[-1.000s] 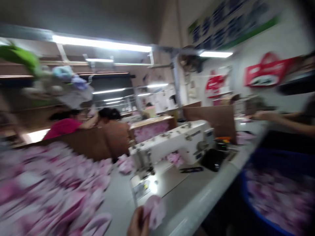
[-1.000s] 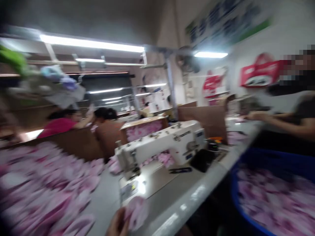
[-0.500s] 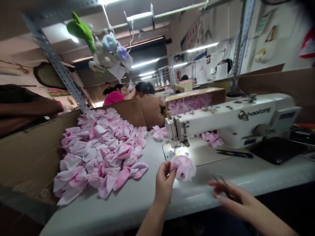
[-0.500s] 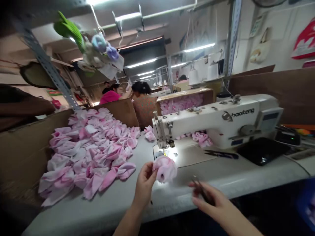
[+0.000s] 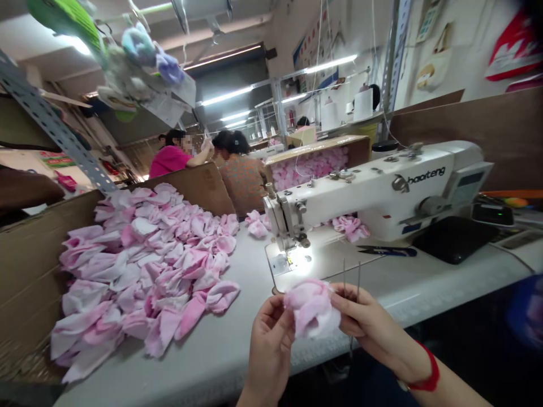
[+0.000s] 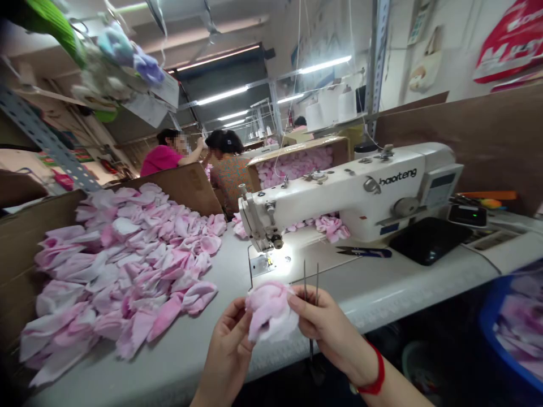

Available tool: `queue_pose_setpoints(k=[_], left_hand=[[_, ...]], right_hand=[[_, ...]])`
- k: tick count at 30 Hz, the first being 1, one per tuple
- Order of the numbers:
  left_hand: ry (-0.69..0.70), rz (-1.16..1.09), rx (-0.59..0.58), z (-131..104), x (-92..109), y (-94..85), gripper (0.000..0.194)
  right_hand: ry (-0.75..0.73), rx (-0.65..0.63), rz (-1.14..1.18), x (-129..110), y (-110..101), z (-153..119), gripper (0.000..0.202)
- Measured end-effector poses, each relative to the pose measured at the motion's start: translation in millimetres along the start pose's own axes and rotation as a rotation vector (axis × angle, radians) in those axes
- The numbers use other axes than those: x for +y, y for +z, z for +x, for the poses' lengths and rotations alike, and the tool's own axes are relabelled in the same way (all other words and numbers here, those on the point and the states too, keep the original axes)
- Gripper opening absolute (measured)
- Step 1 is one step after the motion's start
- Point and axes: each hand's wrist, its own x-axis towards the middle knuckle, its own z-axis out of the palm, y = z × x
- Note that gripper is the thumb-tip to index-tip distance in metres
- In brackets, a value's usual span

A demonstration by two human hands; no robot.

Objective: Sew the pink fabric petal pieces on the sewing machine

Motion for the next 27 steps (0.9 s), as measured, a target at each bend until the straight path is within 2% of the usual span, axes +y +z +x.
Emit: queue_pose_setpoints(k=[6,12,16,19,27], left_hand=[[-0.076,-0.052,0.110,1,-1,-0.4,0.035],[-0.007,-0.094,0.089,12,-1,0.9,0.030],[0.020,-0.026,0.092,12,-3,1.8,0.031],[0.048,0.038,0.088,9,-5,0.0,0.030],[0.049,0.131,0.083,5,-6,-7.1,0.031]], right_hand=[[0.096,-0.132,0.116,-1,-4,7,0.026],[0.087,-0.001,0.170,0,-8,7,0.027],[-0.008,0.045,0.011,2,-5,9,0.035],[-0.095,0.109,-0.119,1,-1,11,0.031],[-0.045,0.047,-0.090,2,6,14,0.033]])
